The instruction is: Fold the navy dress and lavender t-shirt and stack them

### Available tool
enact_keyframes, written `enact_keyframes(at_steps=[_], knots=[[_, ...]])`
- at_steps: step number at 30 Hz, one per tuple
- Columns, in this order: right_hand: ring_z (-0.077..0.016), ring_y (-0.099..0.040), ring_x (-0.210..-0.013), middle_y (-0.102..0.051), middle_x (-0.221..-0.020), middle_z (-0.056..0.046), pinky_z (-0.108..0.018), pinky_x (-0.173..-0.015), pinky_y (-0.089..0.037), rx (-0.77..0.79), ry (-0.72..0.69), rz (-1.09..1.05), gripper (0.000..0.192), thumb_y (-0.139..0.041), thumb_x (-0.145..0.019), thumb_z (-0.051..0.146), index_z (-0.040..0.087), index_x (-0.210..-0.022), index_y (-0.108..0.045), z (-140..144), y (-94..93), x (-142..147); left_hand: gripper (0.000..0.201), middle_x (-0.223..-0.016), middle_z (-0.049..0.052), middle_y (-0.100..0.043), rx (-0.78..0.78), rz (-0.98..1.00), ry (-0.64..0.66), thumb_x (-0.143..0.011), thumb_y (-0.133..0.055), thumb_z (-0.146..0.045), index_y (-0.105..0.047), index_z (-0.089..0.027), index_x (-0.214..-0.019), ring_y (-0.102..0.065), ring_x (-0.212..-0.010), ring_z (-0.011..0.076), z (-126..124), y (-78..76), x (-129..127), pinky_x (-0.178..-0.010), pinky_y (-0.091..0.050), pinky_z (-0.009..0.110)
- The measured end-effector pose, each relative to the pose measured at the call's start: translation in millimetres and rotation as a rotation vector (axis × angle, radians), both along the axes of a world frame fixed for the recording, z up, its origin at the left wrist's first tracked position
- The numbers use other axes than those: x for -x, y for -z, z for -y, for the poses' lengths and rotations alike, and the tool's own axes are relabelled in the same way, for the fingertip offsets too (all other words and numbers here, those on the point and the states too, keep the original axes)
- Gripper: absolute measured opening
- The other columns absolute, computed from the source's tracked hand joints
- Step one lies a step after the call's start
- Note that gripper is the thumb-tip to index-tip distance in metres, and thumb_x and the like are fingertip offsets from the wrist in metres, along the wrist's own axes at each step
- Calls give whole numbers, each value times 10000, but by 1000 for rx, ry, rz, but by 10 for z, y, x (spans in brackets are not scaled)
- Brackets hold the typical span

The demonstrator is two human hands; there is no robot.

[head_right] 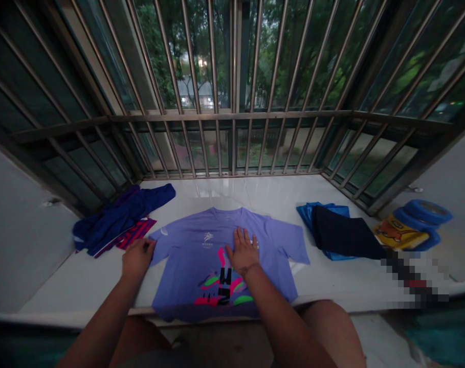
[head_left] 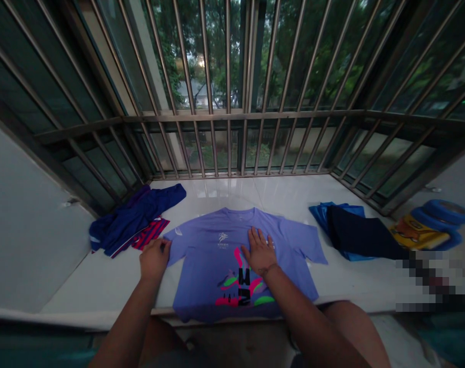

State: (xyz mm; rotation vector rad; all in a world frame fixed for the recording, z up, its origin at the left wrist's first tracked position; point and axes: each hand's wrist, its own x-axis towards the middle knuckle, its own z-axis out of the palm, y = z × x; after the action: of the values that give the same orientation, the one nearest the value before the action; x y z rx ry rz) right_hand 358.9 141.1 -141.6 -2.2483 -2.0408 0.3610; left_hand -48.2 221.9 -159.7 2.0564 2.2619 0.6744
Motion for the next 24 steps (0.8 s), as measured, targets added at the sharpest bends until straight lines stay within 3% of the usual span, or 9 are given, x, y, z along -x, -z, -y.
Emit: enact_keyframes(at_steps=[10,24], knots=[[-307,-103,-1728,-118,-1854,-67,-601,-1370,-29,-16,56,20,801,-216,-1122,611,158,-1781,-241,36,62,64,389,-1048,97,-791,-58,220,13,-998,-495,-555,-721,-239,-973,-733,-1020,306,-34,71,100,-925,-553,400],[-313,-107,-1727,-140,-1853,-80,-594,-1370,-27,-12,63,3,789,-235,-1120,612,187,-1784,-253,53,27,80,349,-1066,97,-790,-32,162,-6,-1003,-504,-531,-708,-251,-953,-732,-1025,314,-35,43,69,-889,-553,401]])
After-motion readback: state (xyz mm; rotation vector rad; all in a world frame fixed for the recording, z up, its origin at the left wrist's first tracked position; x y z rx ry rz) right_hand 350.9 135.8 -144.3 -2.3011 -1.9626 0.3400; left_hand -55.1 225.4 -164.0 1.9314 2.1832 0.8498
